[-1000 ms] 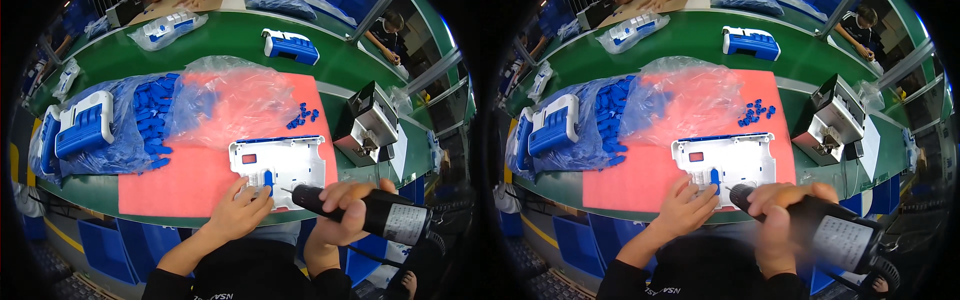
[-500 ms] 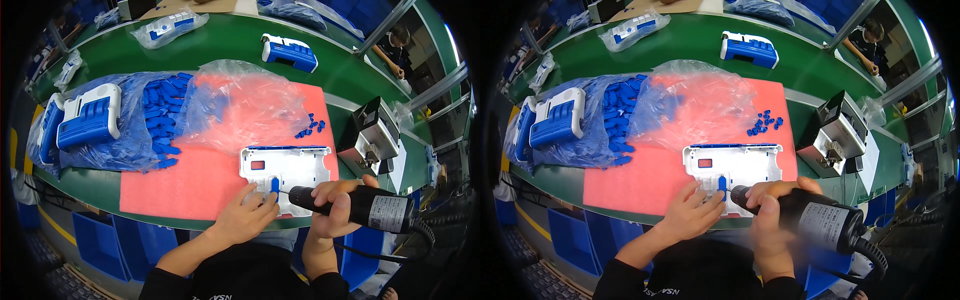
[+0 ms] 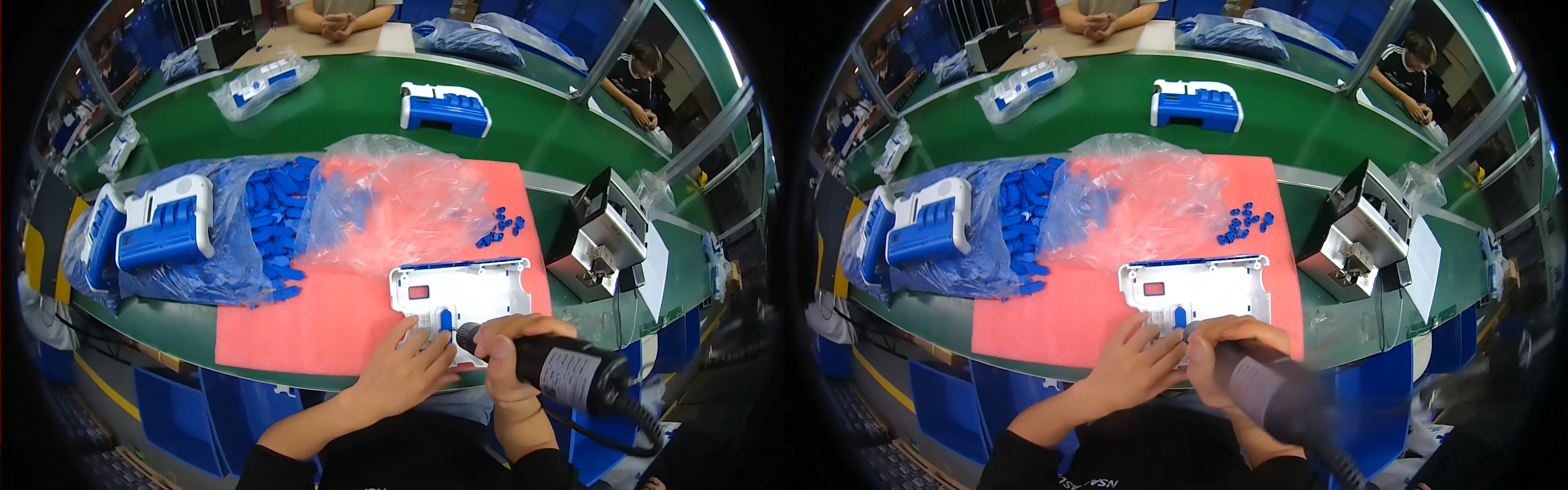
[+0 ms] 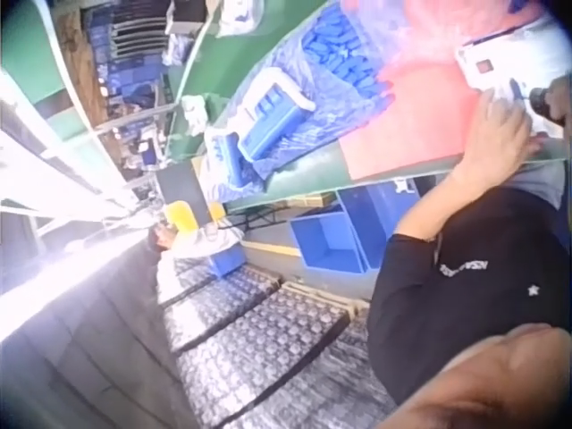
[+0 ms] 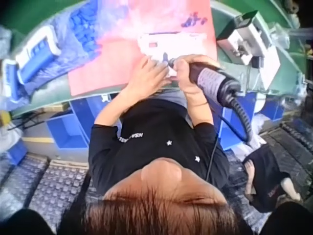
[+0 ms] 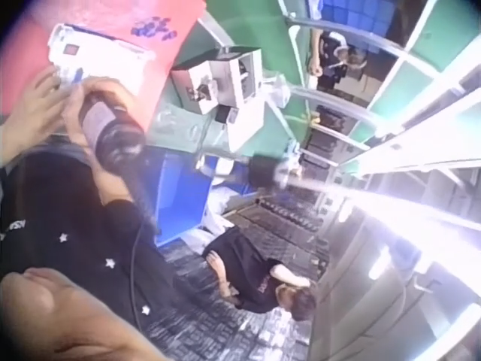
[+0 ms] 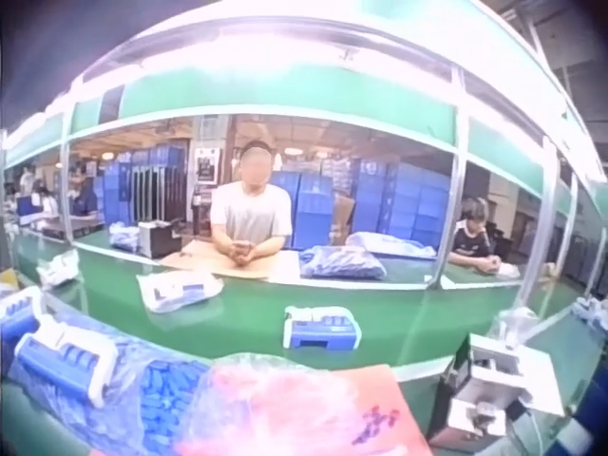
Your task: Assembling small blue and white plastic components using an electric screwdriver in a factory.
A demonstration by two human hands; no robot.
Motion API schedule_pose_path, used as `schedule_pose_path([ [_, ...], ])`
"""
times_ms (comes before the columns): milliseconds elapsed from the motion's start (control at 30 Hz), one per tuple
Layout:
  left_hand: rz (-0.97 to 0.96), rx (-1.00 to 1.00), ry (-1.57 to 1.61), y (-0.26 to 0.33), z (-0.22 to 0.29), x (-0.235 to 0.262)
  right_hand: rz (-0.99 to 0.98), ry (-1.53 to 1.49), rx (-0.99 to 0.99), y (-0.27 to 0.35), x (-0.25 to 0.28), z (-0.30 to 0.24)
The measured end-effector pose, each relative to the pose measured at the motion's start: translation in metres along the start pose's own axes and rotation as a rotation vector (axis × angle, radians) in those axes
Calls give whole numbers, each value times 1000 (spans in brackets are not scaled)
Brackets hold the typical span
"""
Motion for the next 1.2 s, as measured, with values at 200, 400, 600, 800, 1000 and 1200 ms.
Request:
schedule_pose_path([
  [200,-529,134,140,-89,-34,44,546,-327,182,-44,97,-27],
  [400,-32,-38,-504,-235,-202,6,709,148,232,-91,190,-23],
  [600,-170,236,-826,-257,-281,-68,663,99,87,-105,188,7],
  [800,-70,155,-890,-247,-260,-43,615,58,82,-80,172,-10],
  [1000,328,84,-728,-209,-202,57,487,-89,157,-56,111,-40],
  [1200,367,-13,-681,-139,-128,54,265,-165,77,-33,26,-43],
])
Point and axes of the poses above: each hand's wrist, its own y-axis away from the middle knuckle, its own x-axis out of the back of the hand, z = x × y, the point moved 4 cm from there along -y, towards the middle knuckle, and after that the axes turned 6 degrees about -y, right-handed, at the moved point
